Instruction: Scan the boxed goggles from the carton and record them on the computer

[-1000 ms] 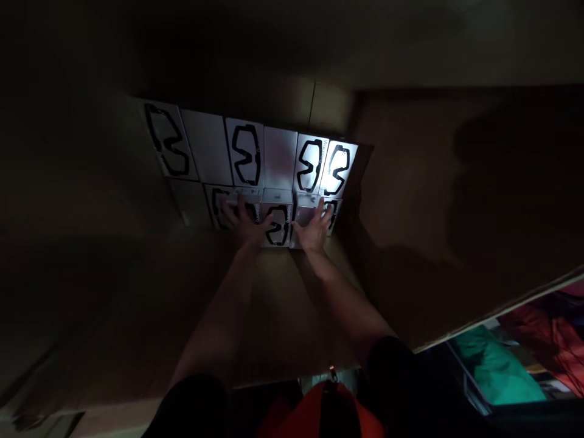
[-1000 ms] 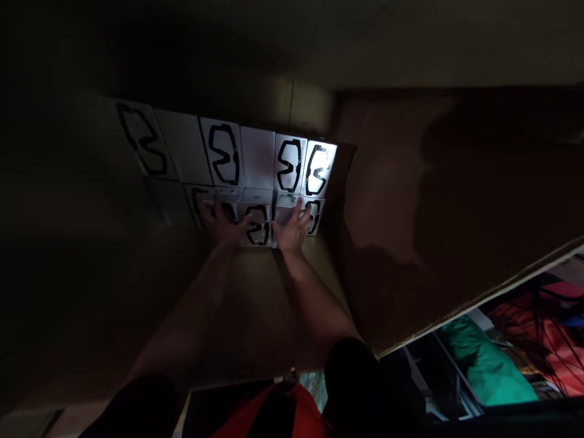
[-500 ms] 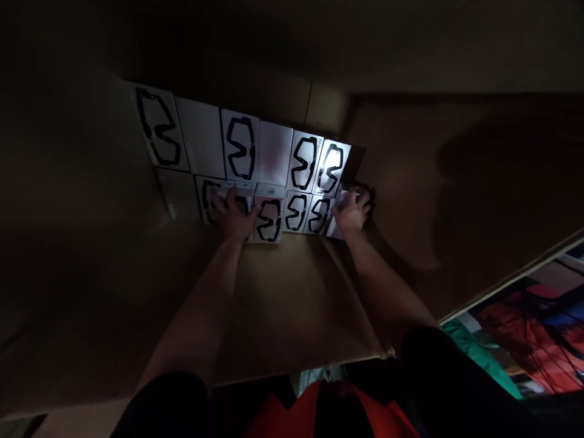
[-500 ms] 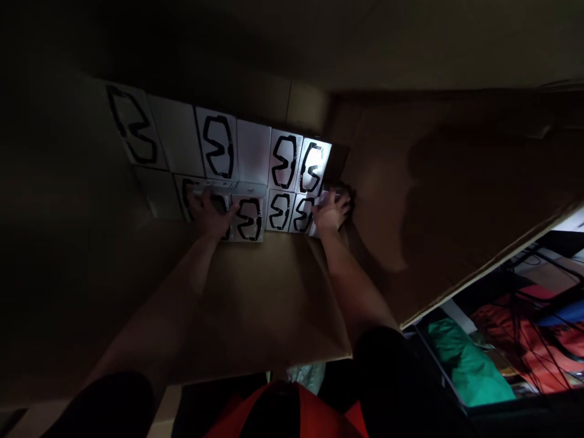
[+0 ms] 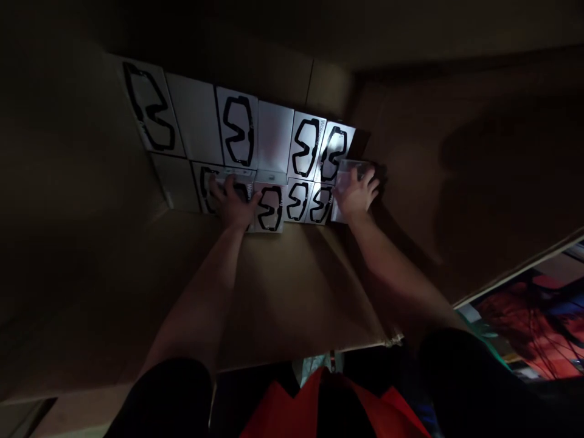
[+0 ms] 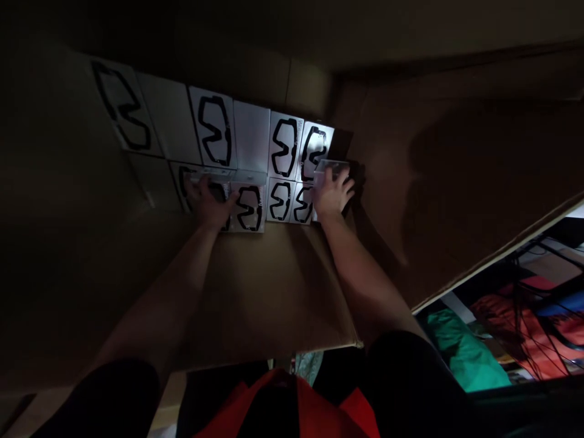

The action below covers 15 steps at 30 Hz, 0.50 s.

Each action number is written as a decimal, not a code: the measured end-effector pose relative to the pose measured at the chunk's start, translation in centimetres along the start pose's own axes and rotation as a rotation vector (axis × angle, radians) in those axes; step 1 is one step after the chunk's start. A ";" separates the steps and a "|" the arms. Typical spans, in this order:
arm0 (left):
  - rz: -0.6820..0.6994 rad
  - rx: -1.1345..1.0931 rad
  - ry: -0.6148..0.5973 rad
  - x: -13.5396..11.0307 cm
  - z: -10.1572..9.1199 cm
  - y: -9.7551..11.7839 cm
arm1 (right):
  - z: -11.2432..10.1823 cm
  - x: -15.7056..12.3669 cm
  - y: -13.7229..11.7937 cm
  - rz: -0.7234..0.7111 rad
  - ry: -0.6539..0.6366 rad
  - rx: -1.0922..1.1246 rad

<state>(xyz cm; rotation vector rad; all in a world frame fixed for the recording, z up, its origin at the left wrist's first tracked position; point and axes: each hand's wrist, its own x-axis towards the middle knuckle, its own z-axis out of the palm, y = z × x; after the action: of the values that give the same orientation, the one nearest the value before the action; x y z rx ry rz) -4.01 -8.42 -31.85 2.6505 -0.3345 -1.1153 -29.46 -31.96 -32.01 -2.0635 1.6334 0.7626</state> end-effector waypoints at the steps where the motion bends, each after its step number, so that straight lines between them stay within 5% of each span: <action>1: -0.002 0.000 0.002 0.0 0.0 0.0 | 0.0 1.8 0.1 -0.002 0.033 -0.015; 4: -0.010 0.004 0.007 -0.1 0.1 0.1 | 0.9 6.1 0.5 -0.004 0.109 -0.039; 7: -0.019 -0.002 0.006 -0.2 0.1 0.3 | 2.4 7.2 0.4 -0.007 0.124 -0.014; 12: -0.027 -0.050 -0.020 -0.1 0.3 0.0 | 3.4 3.4 1.2 0.147 0.050 0.005; 15: -0.020 -0.080 -0.022 -0.1 0.4 -0.3 | 3.3 0.9 2.3 0.119 -0.003 -0.030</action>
<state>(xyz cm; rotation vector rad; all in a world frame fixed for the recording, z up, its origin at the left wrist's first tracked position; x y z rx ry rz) -4.35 -8.13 -32.13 2.5794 -0.2627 -1.1398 -32.14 -31.14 -35.04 -1.9989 1.7661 0.8342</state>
